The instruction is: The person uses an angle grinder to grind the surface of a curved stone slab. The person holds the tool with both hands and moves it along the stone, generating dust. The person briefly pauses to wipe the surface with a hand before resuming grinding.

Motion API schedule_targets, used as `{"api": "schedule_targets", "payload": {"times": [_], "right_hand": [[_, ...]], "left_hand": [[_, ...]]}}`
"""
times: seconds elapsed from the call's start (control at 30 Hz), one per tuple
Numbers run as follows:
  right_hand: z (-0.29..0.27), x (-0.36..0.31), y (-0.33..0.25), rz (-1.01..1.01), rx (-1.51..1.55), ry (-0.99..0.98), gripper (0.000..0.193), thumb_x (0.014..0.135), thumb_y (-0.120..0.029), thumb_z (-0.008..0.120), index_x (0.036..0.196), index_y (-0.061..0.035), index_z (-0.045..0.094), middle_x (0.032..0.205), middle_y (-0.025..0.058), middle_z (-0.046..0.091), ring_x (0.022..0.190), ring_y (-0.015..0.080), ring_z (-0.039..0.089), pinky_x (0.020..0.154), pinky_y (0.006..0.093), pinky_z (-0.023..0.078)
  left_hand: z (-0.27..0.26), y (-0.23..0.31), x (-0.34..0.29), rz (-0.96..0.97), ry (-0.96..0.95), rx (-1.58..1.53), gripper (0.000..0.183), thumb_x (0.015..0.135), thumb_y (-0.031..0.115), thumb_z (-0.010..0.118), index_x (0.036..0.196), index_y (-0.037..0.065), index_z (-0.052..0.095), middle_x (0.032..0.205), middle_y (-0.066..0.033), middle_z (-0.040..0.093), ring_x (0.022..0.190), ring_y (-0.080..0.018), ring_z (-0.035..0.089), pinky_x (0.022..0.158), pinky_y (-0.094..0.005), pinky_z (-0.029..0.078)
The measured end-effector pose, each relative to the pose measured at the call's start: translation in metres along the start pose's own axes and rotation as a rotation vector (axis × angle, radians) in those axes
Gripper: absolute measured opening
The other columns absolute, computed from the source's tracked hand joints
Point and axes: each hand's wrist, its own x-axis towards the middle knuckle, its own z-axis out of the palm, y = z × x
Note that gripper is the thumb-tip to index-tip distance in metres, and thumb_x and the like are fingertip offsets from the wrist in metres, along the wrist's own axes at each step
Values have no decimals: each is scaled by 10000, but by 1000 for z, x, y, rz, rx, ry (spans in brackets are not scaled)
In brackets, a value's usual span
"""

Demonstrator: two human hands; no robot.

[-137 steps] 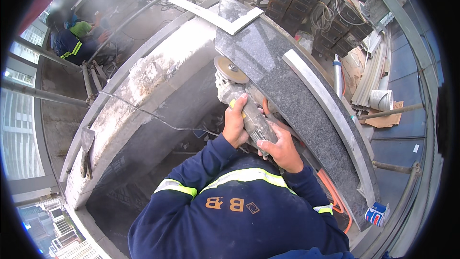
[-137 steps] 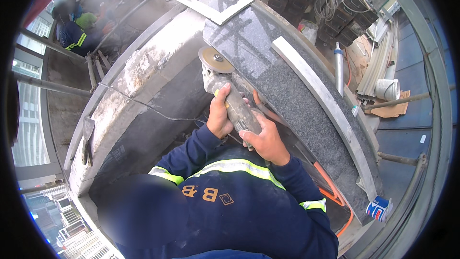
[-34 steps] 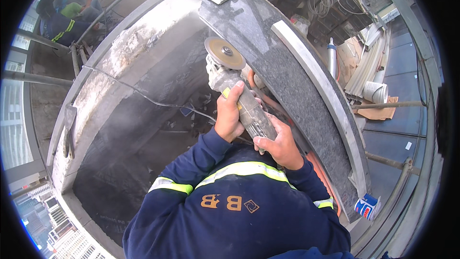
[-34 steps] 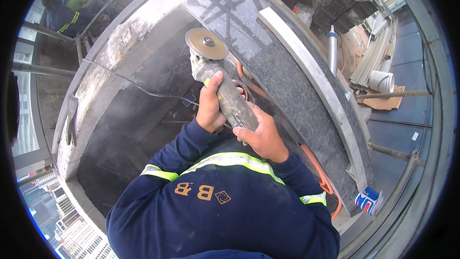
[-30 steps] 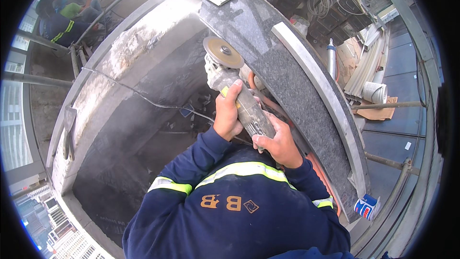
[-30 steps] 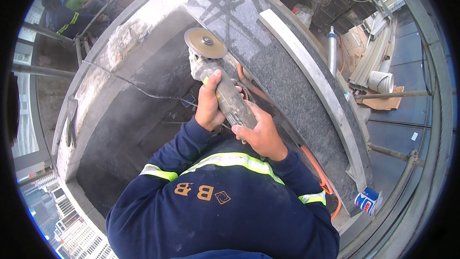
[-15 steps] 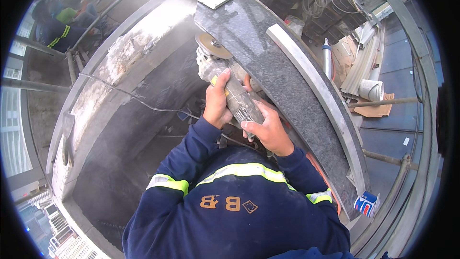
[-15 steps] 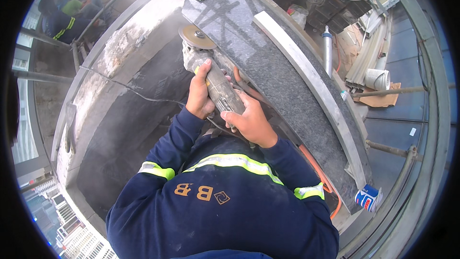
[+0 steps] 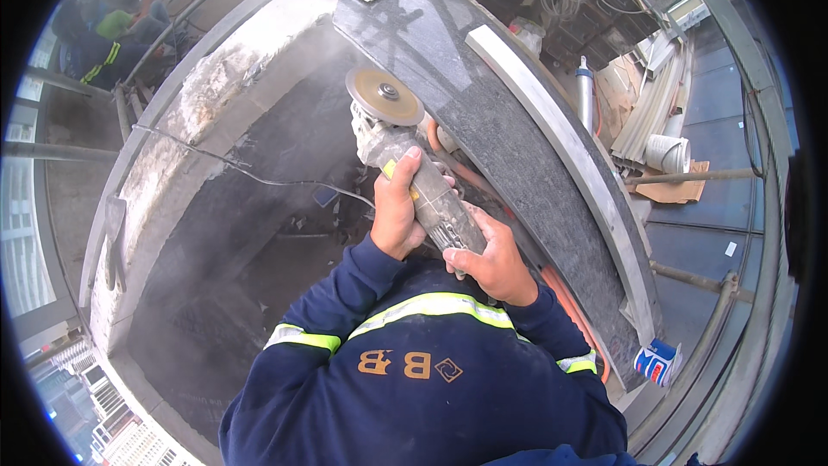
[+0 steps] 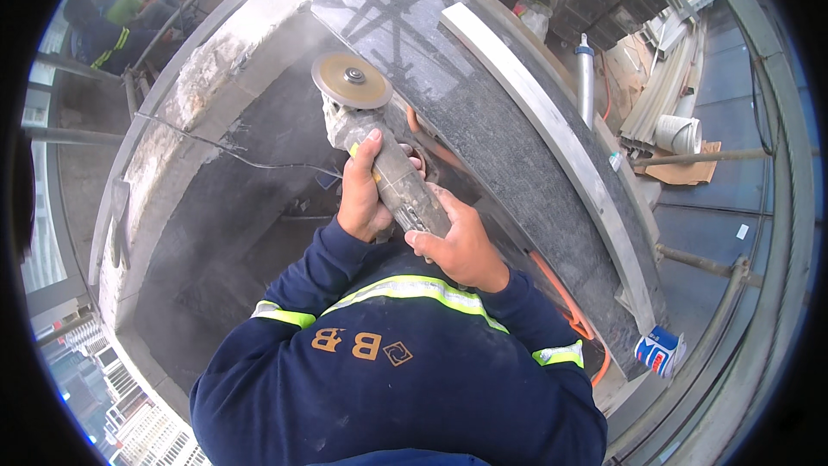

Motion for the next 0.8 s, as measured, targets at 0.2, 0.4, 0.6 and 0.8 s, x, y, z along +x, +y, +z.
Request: {"api": "schedule_targets", "payload": {"times": [0.2, 0.4, 0.6, 0.8], "right_hand": [[-8, -16, 5, -16, 35, -24, 644, 868, -143, 737, 1422, 84, 498, 949, 78, 676, 767, 105, 632, 691, 269, 523], [-13, -26, 8, -32, 39, -34, 636, 873, -129, 729, 1423, 87, 496, 955, 74, 670, 766, 100, 625, 689, 267, 519], [-16, -34, 9, -25, 39, -37, 651, 874, -121, 727, 1441, 86, 485, 972, 78, 670, 766, 100, 626, 686, 268, 522], [-18, -38, 12, -13, 46, -35, 669, 874, -117, 726, 1459, 85, 471, 992, 86, 672, 767, 101, 629, 686, 270, 526]], "left_hand": [[7, -12, -13, 35, 13, 37, 424, 1001, 377, 645, 1168, -4, 565, 989, -146, 659, 840, -252, 706, 746, -426, 624], [10, -21, -22, 36, 25, 15, 390, 995, 338, 666, 1170, 8, 553, 999, -146, 660, 829, -260, 715, 709, -442, 632], [13, -27, -28, 32, 46, 22, 396, 991, 347, 674, 1161, 11, 554, 1007, -152, 662, 834, -262, 717, 711, -444, 635], [12, -31, -30, 22, 49, 11, 399, 990, 350, 676, 1159, 9, 555, 1006, -152, 662, 837, -260, 717, 712, -444, 635]]}}
